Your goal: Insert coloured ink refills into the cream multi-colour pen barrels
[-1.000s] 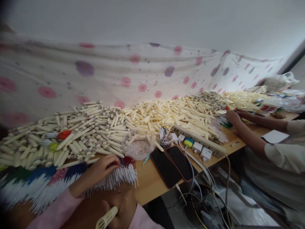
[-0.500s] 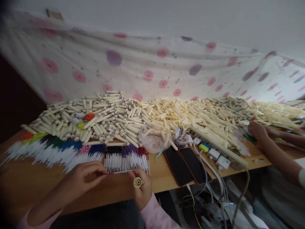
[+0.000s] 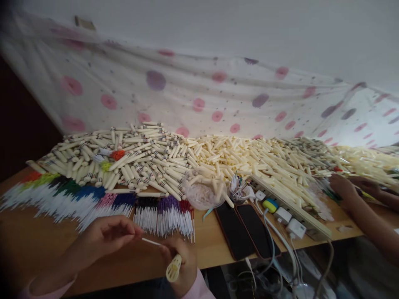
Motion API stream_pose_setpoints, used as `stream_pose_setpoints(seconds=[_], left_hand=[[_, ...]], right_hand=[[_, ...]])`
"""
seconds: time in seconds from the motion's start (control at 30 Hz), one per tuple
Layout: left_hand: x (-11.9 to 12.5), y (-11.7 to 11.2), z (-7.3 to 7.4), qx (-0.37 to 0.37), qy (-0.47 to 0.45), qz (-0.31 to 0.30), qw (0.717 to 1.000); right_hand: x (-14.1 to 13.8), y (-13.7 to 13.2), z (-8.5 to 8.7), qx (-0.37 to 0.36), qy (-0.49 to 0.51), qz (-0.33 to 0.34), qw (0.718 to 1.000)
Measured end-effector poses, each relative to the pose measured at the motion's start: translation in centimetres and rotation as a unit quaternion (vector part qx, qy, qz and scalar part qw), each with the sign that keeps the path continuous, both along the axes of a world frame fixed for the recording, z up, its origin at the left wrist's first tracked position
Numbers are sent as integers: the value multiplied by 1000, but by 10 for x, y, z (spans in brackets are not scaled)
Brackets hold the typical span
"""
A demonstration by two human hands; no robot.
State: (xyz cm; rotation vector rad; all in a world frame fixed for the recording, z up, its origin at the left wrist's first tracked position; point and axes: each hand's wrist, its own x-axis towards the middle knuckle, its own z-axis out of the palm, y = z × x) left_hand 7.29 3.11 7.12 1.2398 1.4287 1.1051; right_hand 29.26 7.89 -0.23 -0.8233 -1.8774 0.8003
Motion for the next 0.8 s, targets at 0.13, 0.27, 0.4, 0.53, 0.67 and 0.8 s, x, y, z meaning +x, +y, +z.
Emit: stream_pose_setpoints(seconds=[0.13,0.27,0.4,0.53,0.67,0.8], left_hand=[[20,7,-7,-22,-184,108,977],[48,11,-9,-9,-276,201,940],[54,11,-12,23,-242,223,944],[48,9,-15,42,-231,242,941],[52,8,-16,50,-254,251,933],[59,11,-19,65,-234,263,934]], right_hand=[[-3,-1,-7,26,-20,-14,999],[-2,1,-16,55,-32,-16,998],[0,3,-21,79,-23,-8,997],[-1,4,-19,80,-9,7,997],[-3,4,-16,86,-9,14,996],[-5,0,-14,79,-37,7,996]])
